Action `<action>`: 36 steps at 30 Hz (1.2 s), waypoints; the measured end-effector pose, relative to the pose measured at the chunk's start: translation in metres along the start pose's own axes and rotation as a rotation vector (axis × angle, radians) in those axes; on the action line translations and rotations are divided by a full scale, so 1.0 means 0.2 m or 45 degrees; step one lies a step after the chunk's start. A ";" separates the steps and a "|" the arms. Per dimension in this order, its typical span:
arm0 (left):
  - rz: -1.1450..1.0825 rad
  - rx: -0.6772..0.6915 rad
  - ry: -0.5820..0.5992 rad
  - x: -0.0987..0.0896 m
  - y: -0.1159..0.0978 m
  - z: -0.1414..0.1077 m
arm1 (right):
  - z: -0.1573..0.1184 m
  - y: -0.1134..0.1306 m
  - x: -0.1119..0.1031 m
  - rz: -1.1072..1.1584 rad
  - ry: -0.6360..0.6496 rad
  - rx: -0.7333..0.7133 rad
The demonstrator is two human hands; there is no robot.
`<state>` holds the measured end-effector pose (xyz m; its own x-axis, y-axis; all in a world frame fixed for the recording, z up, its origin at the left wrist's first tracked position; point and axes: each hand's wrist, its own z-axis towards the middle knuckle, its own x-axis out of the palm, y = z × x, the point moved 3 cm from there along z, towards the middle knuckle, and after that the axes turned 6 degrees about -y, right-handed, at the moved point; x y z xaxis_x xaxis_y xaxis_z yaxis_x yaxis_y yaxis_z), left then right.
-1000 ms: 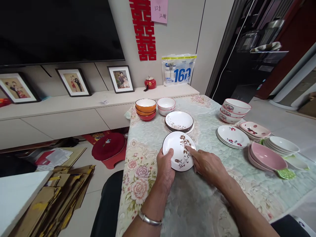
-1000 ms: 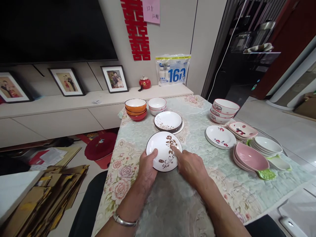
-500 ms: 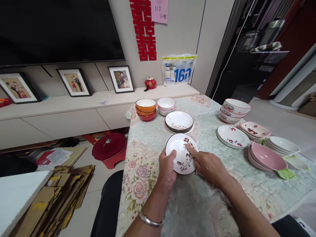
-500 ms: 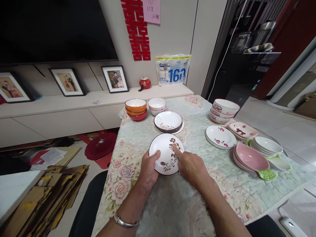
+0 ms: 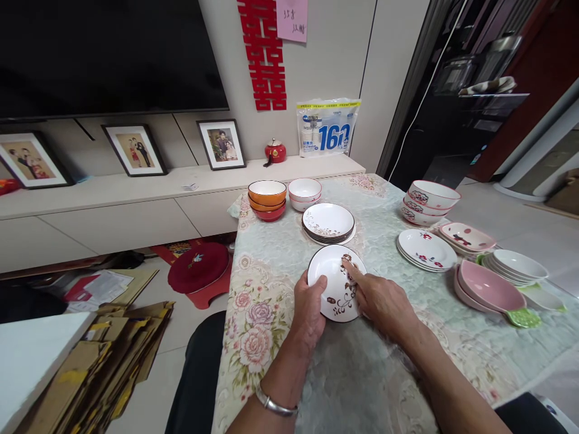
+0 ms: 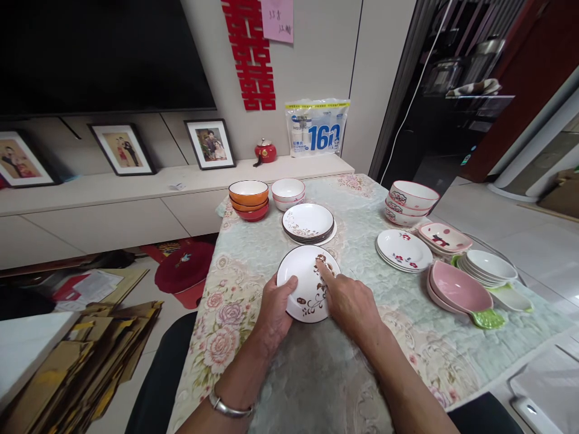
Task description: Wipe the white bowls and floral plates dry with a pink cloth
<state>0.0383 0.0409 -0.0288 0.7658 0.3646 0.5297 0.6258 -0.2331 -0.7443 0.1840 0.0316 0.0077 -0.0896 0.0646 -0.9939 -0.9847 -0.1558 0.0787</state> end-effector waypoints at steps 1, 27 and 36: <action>0.003 -0.005 0.004 0.00 0.00 0.00 | 0.00 -0.01 -0.01 0.039 -0.017 0.004; -0.059 0.006 0.233 0.05 0.00 -0.03 | -0.02 0.13 0.00 0.732 -0.395 -0.358; -0.049 -0.232 0.157 0.05 0.05 -0.04 | 0.02 0.04 0.01 0.527 -0.572 -0.252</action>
<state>0.0534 0.0345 -0.0289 0.7460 0.2659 0.6106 0.6629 -0.3839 -0.6427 0.1758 0.0350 0.0065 -0.5529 0.3599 -0.7515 -0.8125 -0.4326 0.3907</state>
